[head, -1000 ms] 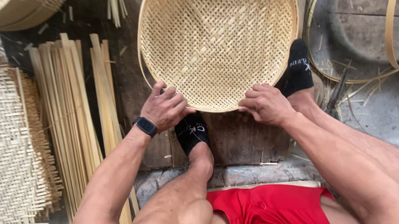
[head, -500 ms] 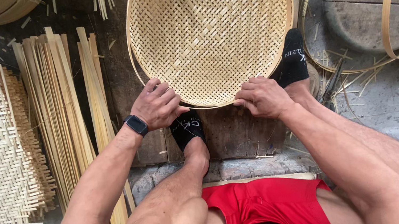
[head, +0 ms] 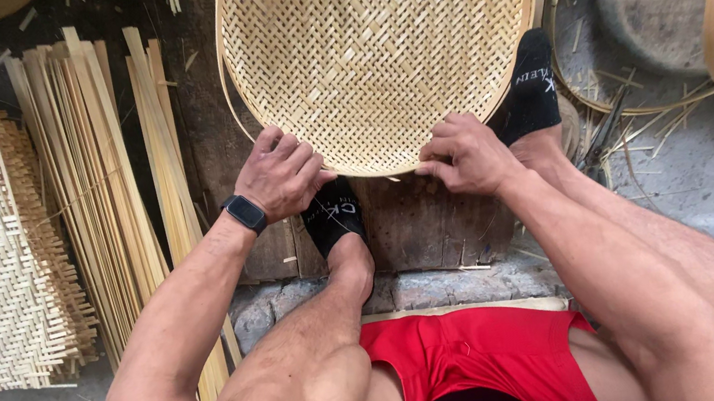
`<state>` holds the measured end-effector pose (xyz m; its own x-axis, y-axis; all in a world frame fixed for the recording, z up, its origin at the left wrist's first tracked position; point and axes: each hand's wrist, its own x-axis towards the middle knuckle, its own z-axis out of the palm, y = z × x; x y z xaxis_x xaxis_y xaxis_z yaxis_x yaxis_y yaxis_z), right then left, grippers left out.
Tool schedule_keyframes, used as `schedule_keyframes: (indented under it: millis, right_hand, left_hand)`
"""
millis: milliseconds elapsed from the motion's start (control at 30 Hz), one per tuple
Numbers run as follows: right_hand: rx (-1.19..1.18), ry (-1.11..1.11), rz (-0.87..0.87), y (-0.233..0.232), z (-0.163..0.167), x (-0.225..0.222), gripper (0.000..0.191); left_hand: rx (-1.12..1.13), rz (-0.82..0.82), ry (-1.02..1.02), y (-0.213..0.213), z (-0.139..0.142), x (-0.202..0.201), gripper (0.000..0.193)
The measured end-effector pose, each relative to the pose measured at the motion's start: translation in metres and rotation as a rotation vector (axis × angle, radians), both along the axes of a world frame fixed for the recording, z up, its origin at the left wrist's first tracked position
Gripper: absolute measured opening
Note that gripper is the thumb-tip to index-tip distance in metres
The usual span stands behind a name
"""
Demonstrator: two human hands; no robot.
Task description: The person sits on the floor and fits a thin bamboo rim strip around the edge of a round woven bamboo sieve, pressing and tucking the strip along the rim, then joins and secures the overlapping rim ends and presses the rim down around the whole circumference.
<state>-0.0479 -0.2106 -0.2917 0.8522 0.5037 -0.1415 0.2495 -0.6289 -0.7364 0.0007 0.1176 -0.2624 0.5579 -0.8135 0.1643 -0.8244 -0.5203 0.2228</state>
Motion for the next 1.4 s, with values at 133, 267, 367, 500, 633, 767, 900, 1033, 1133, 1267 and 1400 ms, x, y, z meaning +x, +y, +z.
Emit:
schedule_keyframes:
  millis: [133,267,367,500,633,767,900,1033,1133,1267,1400]
  right_hand:
    - [-0.015,0.047,-0.008,0.001,-0.004,0.004,0.018]
    - [-0.112,0.263,-0.047,0.003,-0.004,0.014,0.026]
    - [-0.168,0.327,-0.024,0.005,-0.003,0.023,0.029]
    - [-0.239,0.422,-0.027,0.008,-0.003,0.031,0.03]
    - [-0.246,0.593,-0.138,0.011,-0.011,0.035,0.036]
    - [-0.171,0.502,-0.172,0.006,-0.017,0.023,0.045]
    - [-0.248,-0.064,0.118,0.01,-0.021,-0.005,0.037]
    - [-0.398,-0.302,0.181,0.023,-0.027,-0.027,0.011]
    - [-0.364,-0.32,0.246,0.02,-0.029,-0.027,0.015]
    - [-0.38,-0.277,0.312,0.008,-0.022,-0.019,0.017]
    - [-0.337,-0.175,0.356,-0.001,-0.008,-0.004,0.016]
  left_hand:
    - [0.045,0.014,-0.01,-0.002,-0.002,-0.003,0.022]
    - [0.068,0.009,-0.021,-0.004,-0.002,-0.002,0.021]
    - [0.057,0.0,-0.021,-0.004,0.0,-0.001,0.021]
    - [0.058,-0.004,0.002,-0.004,-0.002,-0.001,0.019]
    - [0.071,0.011,0.022,-0.007,-0.005,-0.004,0.018]
    - [0.051,0.011,0.034,-0.005,-0.006,-0.005,0.018]
    - [0.094,0.004,0.081,-0.003,-0.011,-0.002,0.02]
    - [0.136,-0.035,0.063,-0.001,-0.018,-0.002,0.026]
    - [0.092,-0.093,-0.091,0.01,-0.019,0.006,0.04]
    - [0.037,-0.095,-0.172,0.033,-0.015,0.035,0.066]
    - [0.071,-0.159,-0.109,0.027,-0.022,0.043,0.078]
